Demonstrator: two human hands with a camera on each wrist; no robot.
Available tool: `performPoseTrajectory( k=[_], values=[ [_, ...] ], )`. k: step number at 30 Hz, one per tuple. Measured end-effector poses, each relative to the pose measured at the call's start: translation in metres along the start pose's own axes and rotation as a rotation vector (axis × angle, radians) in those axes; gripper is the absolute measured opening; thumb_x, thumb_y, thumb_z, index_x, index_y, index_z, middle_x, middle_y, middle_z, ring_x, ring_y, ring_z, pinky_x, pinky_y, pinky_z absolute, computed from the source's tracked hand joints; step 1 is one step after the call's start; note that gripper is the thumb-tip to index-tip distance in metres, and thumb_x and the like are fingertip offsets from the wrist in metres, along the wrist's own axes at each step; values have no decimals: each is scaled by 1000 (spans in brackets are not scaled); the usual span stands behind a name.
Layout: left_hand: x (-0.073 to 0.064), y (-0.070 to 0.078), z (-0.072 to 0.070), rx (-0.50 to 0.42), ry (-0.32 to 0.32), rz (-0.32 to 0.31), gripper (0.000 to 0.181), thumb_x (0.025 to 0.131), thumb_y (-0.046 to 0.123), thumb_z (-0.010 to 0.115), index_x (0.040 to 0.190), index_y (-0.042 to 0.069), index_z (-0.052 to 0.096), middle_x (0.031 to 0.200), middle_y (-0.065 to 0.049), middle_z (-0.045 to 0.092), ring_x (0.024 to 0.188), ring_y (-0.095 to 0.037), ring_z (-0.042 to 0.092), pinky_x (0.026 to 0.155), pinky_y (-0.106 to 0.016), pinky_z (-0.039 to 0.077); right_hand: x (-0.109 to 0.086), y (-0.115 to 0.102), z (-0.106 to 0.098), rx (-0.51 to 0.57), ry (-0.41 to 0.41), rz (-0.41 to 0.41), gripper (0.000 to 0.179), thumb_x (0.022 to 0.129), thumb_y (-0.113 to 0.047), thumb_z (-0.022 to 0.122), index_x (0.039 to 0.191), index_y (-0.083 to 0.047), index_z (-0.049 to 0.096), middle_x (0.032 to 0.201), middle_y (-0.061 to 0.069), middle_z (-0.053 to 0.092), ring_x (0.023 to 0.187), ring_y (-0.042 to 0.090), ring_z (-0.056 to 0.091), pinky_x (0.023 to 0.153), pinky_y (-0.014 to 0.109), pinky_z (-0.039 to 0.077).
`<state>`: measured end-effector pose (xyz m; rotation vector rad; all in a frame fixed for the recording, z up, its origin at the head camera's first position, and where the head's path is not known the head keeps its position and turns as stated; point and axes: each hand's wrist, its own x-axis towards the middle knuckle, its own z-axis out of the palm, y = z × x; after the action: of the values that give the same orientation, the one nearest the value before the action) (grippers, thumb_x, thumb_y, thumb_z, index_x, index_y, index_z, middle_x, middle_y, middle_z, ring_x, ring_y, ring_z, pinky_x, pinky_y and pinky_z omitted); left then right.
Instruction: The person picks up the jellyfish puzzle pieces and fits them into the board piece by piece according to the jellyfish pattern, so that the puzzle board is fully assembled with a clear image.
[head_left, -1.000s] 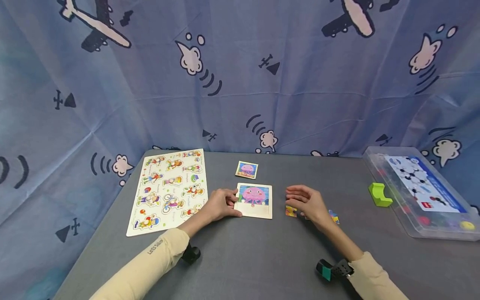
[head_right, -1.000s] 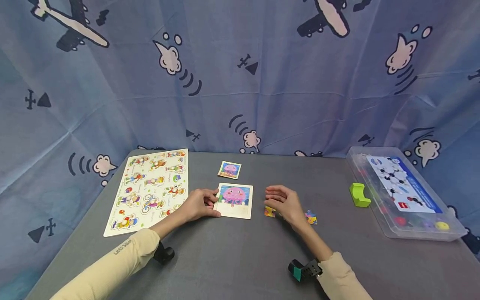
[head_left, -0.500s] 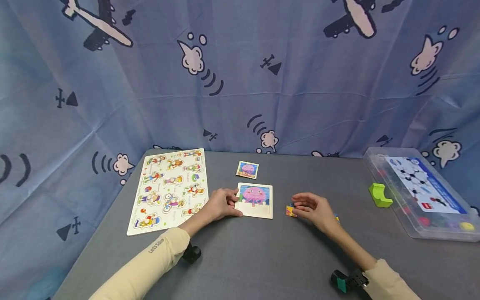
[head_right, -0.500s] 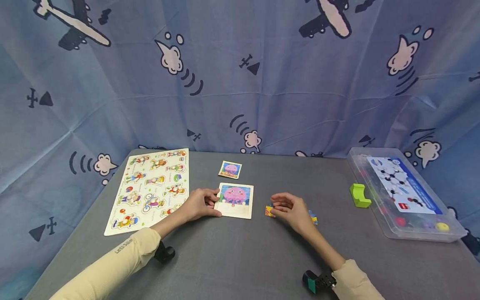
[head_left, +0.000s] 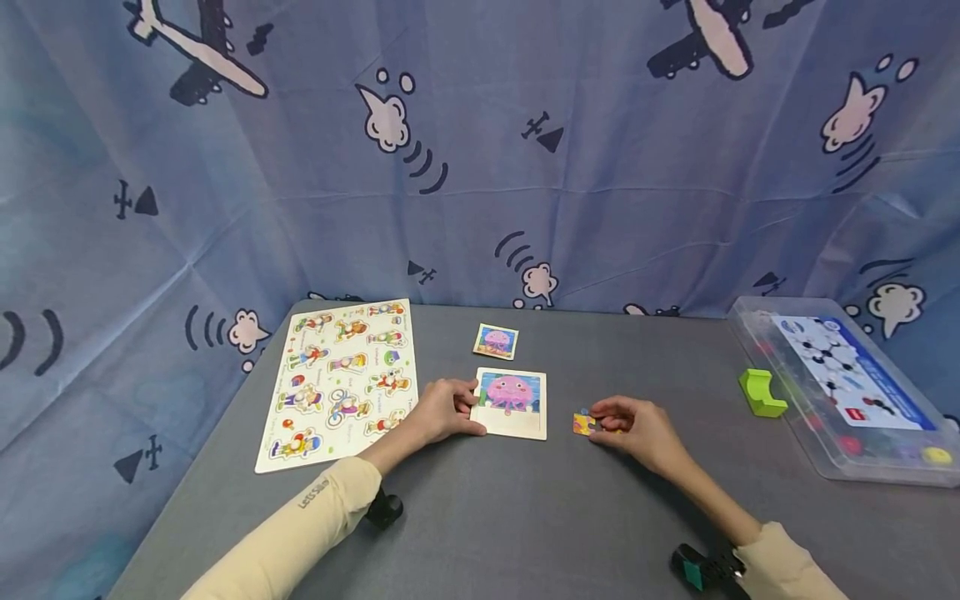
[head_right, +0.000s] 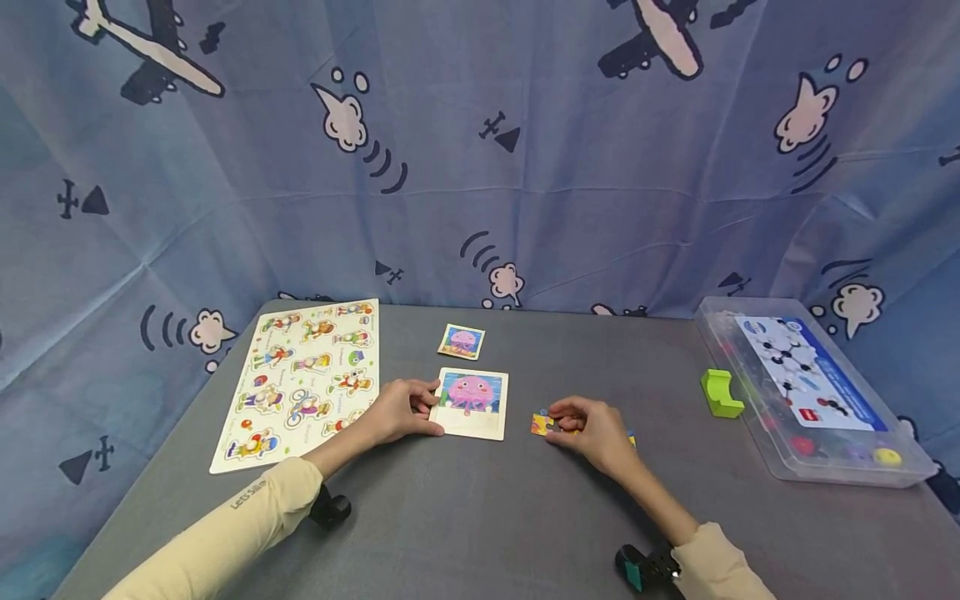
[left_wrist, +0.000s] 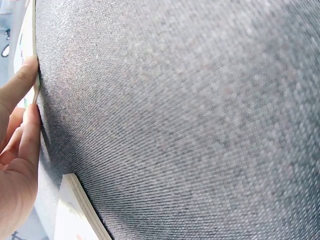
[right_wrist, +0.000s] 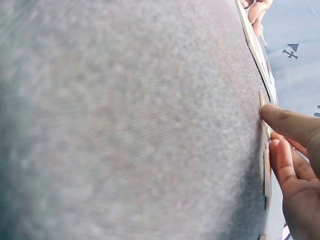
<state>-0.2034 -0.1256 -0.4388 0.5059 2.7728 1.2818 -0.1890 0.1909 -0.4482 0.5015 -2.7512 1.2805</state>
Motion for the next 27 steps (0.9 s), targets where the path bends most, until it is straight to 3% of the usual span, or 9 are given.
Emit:
performPoseTrajectory(
  k=[5,9,17,24,27],
  values=[
    [1,-2,1,3,-10,4,37,64,10,89,94,-4,73,127,-18,60,69,-5,57,60,-17,45,2,-5,0,-76,-6,-3,29,71,-6,83,96,-1,70,88,7,71,68,4,58,60,21,49],
    [2,-5,2,5,-13,19,37,64,10,89,94,-4,73,127,-18,60,68,-4,58,60,-18,47,4,-5,0,-71,-2,-13,27,72,-4,83,95,-1,70,87,6,70,67,4,58,60,20,49],
    [2,-5,2,-5,-21,-7,38,64,11,89,95,-4,73,128,-18,60,68,-4,56,60,-17,45,8,-8,1,92,-25,11,29,74,5,78,100,5,67,95,16,70,79,18,68,67,21,53],
    [0,-10,1,2,-1,93,38,65,18,90,92,-2,73,124,-19,62,67,-2,57,59,-19,47,9,-16,3,342,-60,95,37,77,9,74,111,13,60,106,28,65,83,17,69,71,22,53],
    [0,-9,0,3,-1,97,39,65,19,90,92,-2,74,124,-19,62,68,-2,58,60,-19,47,9,-18,6,437,-63,134,40,78,11,72,115,16,56,111,32,61,84,14,68,73,22,53]
  ],
)
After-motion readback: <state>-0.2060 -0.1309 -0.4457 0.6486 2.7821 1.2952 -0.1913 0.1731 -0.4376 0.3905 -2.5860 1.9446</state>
